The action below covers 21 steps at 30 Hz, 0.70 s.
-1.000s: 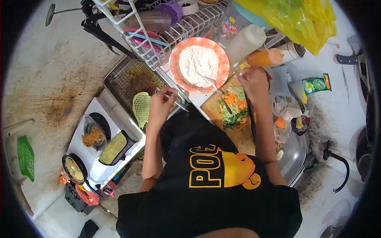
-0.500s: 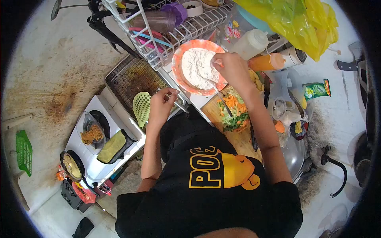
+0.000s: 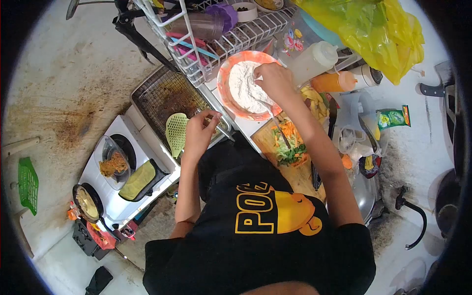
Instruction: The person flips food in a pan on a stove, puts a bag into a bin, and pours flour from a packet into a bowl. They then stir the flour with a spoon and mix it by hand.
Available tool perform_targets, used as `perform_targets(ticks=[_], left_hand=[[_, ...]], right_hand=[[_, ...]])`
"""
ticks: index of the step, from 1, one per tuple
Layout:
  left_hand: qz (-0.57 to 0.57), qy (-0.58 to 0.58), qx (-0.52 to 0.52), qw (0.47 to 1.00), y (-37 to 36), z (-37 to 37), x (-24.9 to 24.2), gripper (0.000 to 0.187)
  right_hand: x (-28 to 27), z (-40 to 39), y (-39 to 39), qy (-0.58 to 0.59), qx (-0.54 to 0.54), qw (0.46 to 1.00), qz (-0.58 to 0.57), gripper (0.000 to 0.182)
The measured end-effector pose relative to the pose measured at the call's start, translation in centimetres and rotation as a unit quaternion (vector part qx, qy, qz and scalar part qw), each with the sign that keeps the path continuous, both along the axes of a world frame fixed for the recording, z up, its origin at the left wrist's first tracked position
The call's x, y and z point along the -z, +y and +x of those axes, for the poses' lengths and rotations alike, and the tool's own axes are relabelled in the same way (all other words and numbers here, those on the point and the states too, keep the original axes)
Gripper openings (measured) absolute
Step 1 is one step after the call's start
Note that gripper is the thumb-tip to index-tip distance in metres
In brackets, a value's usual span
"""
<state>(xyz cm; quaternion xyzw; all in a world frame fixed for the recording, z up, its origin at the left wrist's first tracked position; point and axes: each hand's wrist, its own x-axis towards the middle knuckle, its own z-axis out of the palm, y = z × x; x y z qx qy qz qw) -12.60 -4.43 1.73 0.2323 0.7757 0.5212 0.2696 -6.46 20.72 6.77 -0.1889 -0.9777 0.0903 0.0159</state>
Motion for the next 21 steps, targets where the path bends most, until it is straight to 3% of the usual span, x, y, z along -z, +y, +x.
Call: perform_targets(ticks=[9,15,17,21], left_hand=[[-0.004,-0.001,0.008,1.0,0.5,-0.2,-0.2,0.023],[-0.001,-0.003,0.007,1.0,0.1,-0.5,0.3,0.023],[0.002,-0.003,0.008,1.0,0.1,-0.6,0.4,0.023],[-0.007,0.002,0.009,1.0,0.3,-0.6,0.4,0.023]], right_hand=[[1.4,-0.6,0.4,-0.002,-0.021,1.0,0.018,0.009],[-0.9,0.6,1.5,0.067,0.001,0.993,-0.097,0.014],[-1.7,1.1,2.3,0.088,-0.01,0.976,-0.2,0.018],[-3.6,2.1,2.6,0.044,0.051,0.949,-0.31,0.022]])
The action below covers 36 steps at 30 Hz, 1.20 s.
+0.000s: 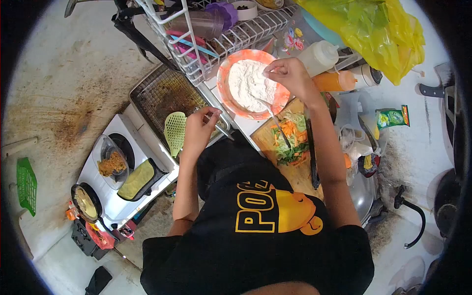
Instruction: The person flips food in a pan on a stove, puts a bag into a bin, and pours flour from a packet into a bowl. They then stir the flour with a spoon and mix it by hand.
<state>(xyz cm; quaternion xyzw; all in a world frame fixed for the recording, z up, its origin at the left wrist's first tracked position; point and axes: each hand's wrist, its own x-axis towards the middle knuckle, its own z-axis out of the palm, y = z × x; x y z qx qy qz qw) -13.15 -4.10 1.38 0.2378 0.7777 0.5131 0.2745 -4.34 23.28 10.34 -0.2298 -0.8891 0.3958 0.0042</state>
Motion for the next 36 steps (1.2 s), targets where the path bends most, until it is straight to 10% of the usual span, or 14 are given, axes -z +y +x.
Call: perform_targets(ticks=[23,36], left_hand=[[0.024,0.002,-0.01,1.0,-0.3,0.7,-0.2,0.022],[0.003,0.004,-0.009,1.0,-0.1,0.7,-0.4,0.021]], right_hand=[[0.0,3.4,0.5,0.023,0.07,0.89,-0.45,0.022],[0.4,3.8,-0.4,0.088,0.113,0.952,-0.271,0.019]])
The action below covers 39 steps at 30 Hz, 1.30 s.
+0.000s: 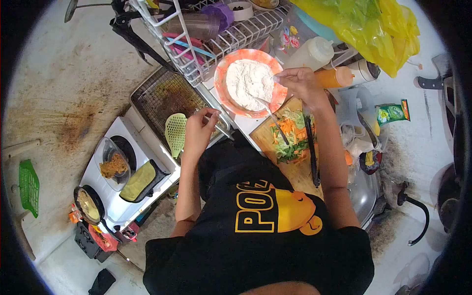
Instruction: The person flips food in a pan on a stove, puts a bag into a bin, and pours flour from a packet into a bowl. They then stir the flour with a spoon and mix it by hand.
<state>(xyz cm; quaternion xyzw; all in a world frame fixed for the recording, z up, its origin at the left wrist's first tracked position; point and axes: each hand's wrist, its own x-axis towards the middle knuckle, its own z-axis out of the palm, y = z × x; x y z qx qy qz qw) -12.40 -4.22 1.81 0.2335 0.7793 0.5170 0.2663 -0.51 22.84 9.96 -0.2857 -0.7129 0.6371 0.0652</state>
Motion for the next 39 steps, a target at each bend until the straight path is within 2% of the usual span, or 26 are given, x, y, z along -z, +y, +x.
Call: perform_targets(ticks=[2,6,8,11,15,18,22,27,29,32,33,35,39], left_hand=[[0.002,-0.001,0.0,1.0,0.0,0.0,-0.1,0.021],[0.001,-0.002,0.001,1.0,-0.1,-0.1,-0.2,0.022],[-0.008,-0.002,0.005,1.0,0.0,0.0,-0.1,0.022],[-0.014,0.011,0.006,1.0,0.2,0.0,0.0,0.021],[-0.005,0.005,0.004,1.0,0.4,0.0,-0.4,0.022],[-0.003,0.0,-0.003,1.0,0.4,-0.1,-0.3,0.022],[-0.019,0.028,-0.001,0.999,0.4,-0.2,-0.6,0.022],[-0.017,0.006,-0.006,1.0,0.6,0.0,-1.4,0.023],[-0.02,0.007,-0.007,1.0,0.7,0.0,-1.4,0.023],[-0.001,0.013,-0.002,1.0,0.8,-0.1,-1.1,0.023],[-0.001,0.019,0.001,1.0,0.8,-0.1,-1.2,0.022],[-0.003,0.026,0.004,1.0,0.9,-0.1,-1.1,0.022],[0.01,0.017,-0.002,1.0,0.9,-0.1,-0.3,0.021]], right_hand=[[1.8,0.2,0.8,0.069,0.015,0.982,0.173,0.024],[-0.2,0.8,0.1,-0.003,0.03,0.967,0.251,0.02],[-0.8,1.1,-0.1,-0.012,0.044,0.94,0.337,0.019],[-3.0,0.9,-1.5,-0.052,0.069,0.911,0.402,0.019],[-3.5,1.4,-1.7,-0.054,0.073,0.906,0.413,0.022],[-3.9,2.1,-2.0,-0.1,0.076,0.897,0.424,0.027],[-2.8,3.7,-1.4,-0.115,0.081,0.898,0.418,0.023],[-1.7,4.9,-0.7,-0.149,0.072,0.896,0.412,0.02],[-2.1,4.8,-1.2,-0.188,0.06,0.868,0.455,0.021],[-2.5,4.2,-1.6,-0.214,0.07,0.861,0.457,0.018],[-2.3,3.9,-1.7,-0.213,0.07,0.861,0.456,0.018],[-1.4,3.3,-2.0,-0.115,0.079,0.852,0.505,0.014],[-0.3,1.6,-2.3,-0.082,0.04,0.845,0.527,0.012]])
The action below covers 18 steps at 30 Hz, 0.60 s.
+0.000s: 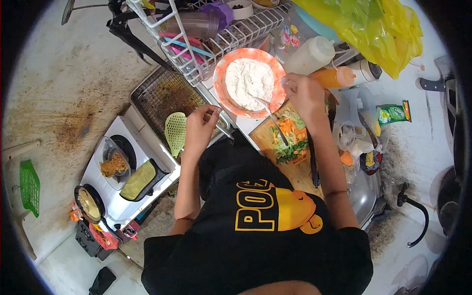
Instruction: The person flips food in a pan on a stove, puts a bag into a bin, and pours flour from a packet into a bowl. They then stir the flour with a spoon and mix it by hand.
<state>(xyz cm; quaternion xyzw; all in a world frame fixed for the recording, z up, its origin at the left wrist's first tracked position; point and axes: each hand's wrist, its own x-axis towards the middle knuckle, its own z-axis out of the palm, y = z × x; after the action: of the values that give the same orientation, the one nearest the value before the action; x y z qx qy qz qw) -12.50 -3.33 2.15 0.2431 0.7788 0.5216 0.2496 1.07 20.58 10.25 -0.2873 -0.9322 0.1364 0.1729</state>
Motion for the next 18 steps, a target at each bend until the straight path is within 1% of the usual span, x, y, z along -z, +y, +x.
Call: perform_targets(ticks=[2,3,5,9,11,14,18], left_hand=[[0.001,-0.008,0.0,1.0,-0.1,0.0,0.1,0.021],[-0.009,-0.008,-0.002,1.0,-0.1,0.1,0.0,0.02],[-0.018,-0.008,-0.004,1.0,-0.1,0.2,-0.3,0.02],[-0.007,0.002,-0.008,1.0,-0.5,0.0,0.0,0.02],[-0.009,0.0,-0.008,1.0,-0.5,-0.1,0.4,0.02],[0.0,-0.006,-0.018,1.0,-0.5,0.0,0.1,0.02],[-0.018,-0.001,-0.011,1.0,-0.2,0.0,-0.3,0.021]], right_hand=[[-0.5,-1.3,-0.3,-0.14,-0.026,0.99,-0.009,0.017],[-0.1,-1.7,-0.1,-0.14,-0.025,0.99,-0.009,0.017],[1.1,-2.5,0.5,-0.114,-0.093,0.986,0.072,0.007],[1.9,-4.1,1.1,-0.127,-0.11,0.981,0.102,0.007],[1.7,-4.6,0.9,-0.171,-0.116,0.97,0.124,0.008],[2.6,-4.8,1.2,-0.147,-0.148,0.965,0.157,0.008],[3.2,-5.2,0.9,-0.157,-0.15,0.962,0.163,0.009]])
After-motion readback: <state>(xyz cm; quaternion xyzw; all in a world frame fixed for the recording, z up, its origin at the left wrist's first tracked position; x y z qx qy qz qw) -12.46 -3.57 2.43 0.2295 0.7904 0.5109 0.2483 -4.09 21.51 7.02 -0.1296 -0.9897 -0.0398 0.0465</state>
